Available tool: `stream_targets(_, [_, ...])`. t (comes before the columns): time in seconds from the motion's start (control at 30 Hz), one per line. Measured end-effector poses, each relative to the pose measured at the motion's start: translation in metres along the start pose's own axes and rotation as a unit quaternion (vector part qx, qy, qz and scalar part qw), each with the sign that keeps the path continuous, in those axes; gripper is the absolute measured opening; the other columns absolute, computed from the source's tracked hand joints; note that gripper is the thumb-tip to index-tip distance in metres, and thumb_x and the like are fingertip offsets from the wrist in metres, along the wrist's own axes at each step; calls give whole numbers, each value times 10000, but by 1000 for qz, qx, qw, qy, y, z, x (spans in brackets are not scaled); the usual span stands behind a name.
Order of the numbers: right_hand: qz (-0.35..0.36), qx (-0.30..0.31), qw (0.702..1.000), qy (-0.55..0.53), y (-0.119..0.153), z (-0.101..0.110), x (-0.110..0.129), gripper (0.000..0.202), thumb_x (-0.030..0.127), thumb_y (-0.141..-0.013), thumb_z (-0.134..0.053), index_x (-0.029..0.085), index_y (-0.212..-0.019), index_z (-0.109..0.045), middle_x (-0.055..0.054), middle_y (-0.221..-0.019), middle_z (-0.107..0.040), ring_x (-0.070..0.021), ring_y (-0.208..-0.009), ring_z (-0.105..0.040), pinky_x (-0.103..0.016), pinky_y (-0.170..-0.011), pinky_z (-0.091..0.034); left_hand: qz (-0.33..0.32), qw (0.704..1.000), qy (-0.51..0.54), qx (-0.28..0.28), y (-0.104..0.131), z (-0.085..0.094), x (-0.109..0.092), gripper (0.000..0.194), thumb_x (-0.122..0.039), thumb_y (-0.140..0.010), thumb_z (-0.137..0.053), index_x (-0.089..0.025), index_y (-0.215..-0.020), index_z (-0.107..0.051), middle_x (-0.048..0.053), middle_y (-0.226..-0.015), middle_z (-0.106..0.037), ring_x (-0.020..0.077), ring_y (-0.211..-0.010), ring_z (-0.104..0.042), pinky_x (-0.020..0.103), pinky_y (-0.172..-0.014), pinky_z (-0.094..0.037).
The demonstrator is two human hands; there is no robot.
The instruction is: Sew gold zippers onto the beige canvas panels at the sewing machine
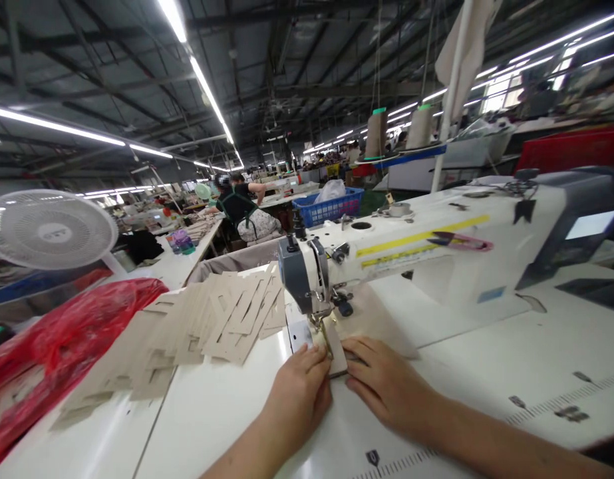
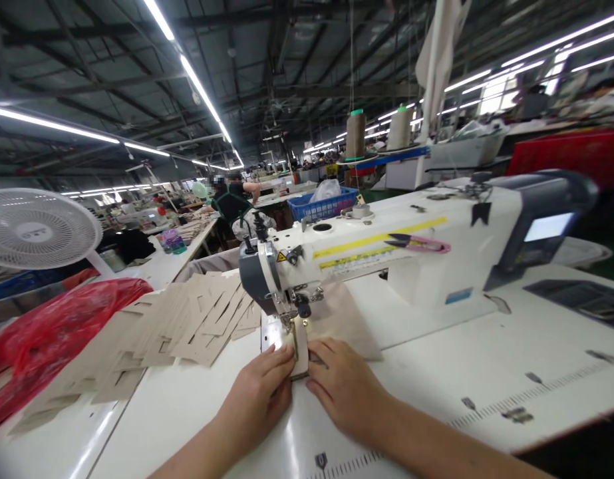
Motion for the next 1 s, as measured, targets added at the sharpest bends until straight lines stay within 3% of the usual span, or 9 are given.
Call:
stream_targets(0.2, [-8, 13, 1000, -14, -5, 3, -8, 192, 147, -825, -533, 179, -969, -655, -95, -1063, -593, -228, -1018, -510, -396, -904, -426, -27, 998, -56, 12, -4, -6, -2, 322, -68, -807, -451, -117, -1083, -611, 119, -1140, -642, 244, -1049, -610, 424, -926, -504])
stream_targets(0.47, [-14, 10, 1000, -22, -11, 0, -14, 203, 168, -802, -572, 168, -991, -644, -98, -1111, -592, -237, -1028, -522, -398, -913, -430, -60, 993, -100, -13, -9, -3, 0, 301, -100, -858, -391, -140, -1064, -607, 103, -1087, -670, 225, -1002, -637, 385, -861, -548])
stream_targets(0.73, [25, 7, 999, 44, 2, -4, -6, 175, 129, -821, -514, 136, -912, -663, -186, -1201, -580, -315, -1142, -517, -504, -975, -399, -59, 991, -114, -45, 1, 4, -4, 254, -127, -904, -389, -161, -988, -627, 94, -1011, -693, 217, -936, -663, 407, -830, -562])
stream_targets(1.0, [33, 42, 996, 76, -5, -6, -6, 173, 120, -805, -517, 139, -901, -660, -188, -1197, -588, -314, -1114, -547, -501, -950, -428, -82, 991, -102, -15, -4, -1, 0, 258, -117, -926, -367, -144, -981, -618, 104, -997, -688, 198, -916, -663, 418, -902, -518])
Point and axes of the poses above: each hand's wrist, its own y-axis away from the middle knuckle, its own z-axis out of the back of the hand, x = y × z, the point moved 6 cm from there along -y, towards the middle knuckle
